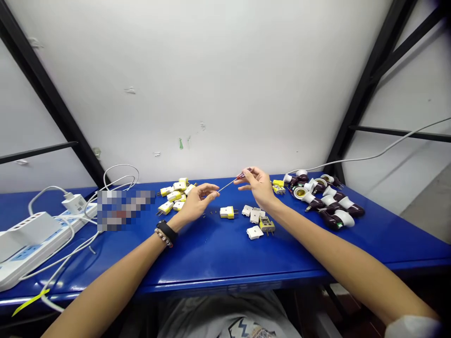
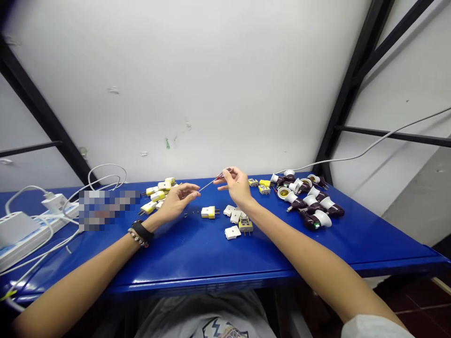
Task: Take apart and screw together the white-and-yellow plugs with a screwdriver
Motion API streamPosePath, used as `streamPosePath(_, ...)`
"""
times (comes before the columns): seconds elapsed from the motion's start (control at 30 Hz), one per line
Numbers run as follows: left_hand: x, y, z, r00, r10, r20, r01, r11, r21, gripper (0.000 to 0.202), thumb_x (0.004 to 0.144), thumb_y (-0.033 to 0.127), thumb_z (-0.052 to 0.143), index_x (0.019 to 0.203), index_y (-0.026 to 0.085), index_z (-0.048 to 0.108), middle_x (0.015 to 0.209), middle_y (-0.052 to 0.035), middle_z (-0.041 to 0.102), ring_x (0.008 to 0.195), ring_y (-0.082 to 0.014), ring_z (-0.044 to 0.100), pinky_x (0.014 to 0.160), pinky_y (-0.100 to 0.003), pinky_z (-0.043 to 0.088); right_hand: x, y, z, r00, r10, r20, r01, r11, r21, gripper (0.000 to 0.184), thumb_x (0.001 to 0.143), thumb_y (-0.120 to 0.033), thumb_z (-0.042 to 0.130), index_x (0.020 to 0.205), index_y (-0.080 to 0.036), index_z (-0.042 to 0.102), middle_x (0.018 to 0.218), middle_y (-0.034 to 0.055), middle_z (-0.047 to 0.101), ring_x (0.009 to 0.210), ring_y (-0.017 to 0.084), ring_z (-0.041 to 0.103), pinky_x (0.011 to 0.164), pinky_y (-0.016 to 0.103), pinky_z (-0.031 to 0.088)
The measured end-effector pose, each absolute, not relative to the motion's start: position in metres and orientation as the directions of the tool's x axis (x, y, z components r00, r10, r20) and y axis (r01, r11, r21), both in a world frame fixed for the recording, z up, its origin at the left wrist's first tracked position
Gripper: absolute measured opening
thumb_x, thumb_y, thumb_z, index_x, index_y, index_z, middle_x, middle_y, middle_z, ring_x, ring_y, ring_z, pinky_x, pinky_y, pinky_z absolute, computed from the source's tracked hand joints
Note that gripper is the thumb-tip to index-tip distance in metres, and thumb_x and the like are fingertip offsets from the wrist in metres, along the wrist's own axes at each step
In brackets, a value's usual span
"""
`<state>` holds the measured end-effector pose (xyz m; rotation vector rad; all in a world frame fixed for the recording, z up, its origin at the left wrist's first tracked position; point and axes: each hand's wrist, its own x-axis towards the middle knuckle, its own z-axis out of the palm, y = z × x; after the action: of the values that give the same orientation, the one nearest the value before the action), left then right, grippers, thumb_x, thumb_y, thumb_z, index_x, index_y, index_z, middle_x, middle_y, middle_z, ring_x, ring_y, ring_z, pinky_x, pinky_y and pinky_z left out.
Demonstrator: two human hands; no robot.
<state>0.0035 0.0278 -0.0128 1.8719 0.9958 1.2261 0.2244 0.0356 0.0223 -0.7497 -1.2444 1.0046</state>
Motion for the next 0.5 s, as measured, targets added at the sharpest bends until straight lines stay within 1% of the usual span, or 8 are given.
streamPosePath(0.17,0.005,0.026,-0.013,0.273,0.863,0.425,0.224,-0.487,0.844,0.030,0.085,0.041,0.070,0.102,0.016,0.072,0.101,-0.0095,0.077,0.096,-0.0251,0.073,0.086,-0.037,0.056,0.222,0.032,0.023,-0.003,0.900,0.435,-0.177,0.428,-0.886,0.044,0.076,-0.058,0.076,0.085,-0.019,0.058,0.076,0.0019,0.071,0.070,0.020,0.076,0.049,0.023,0.059)
streamPosePath(0.27,0.006,0.024,-0.013,0.268,0.862,0.430,0.289,-0.498,0.818,0.027,0.085,0.039,0.068,0.100,0.017,0.074,0.098,-0.0092,0.078,0.094,-0.0251,0.073,0.078,-0.034,0.057,0.221,0.031,0.024,-0.041,0.890,0.454,-0.147,0.444,-0.884,0.043,0.077,-0.058,0.074,0.086,-0.019,0.058,0.077,0.0026,0.071,0.070,0.020,0.075,0.049,0.023,0.058)
streamPosePath(0.37,0.008,0.020,-0.013,0.280,0.858,0.431,0.375,-0.511,0.774,0.026,0.086,0.038,0.067,0.100,0.018,0.075,0.098,-0.0084,0.078,0.093,-0.0247,0.072,0.072,-0.032,0.055,0.221,0.028,0.025,-0.074,0.877,0.475,-0.123,0.465,-0.877,0.042,0.078,-0.058,0.073,0.087,-0.019,0.059,0.077,0.0022,0.069,0.067,0.019,0.074,0.049,0.024,0.058)
streamPosePath(0.5,0.014,0.015,-0.014,0.327,0.850,0.412,0.414,-0.521,0.746,0.029,0.086,0.040,0.067,0.105,0.020,0.074,0.100,-0.0071,0.079,0.093,-0.0241,0.072,0.074,-0.032,0.054,0.222,0.026,0.025,-0.098,0.856,0.508,-0.079,0.502,-0.861,0.040,0.081,-0.057,0.070,0.086,-0.019,0.058,0.075,0.0010,0.067,0.062,0.017,0.071,0.049,0.025,0.057)
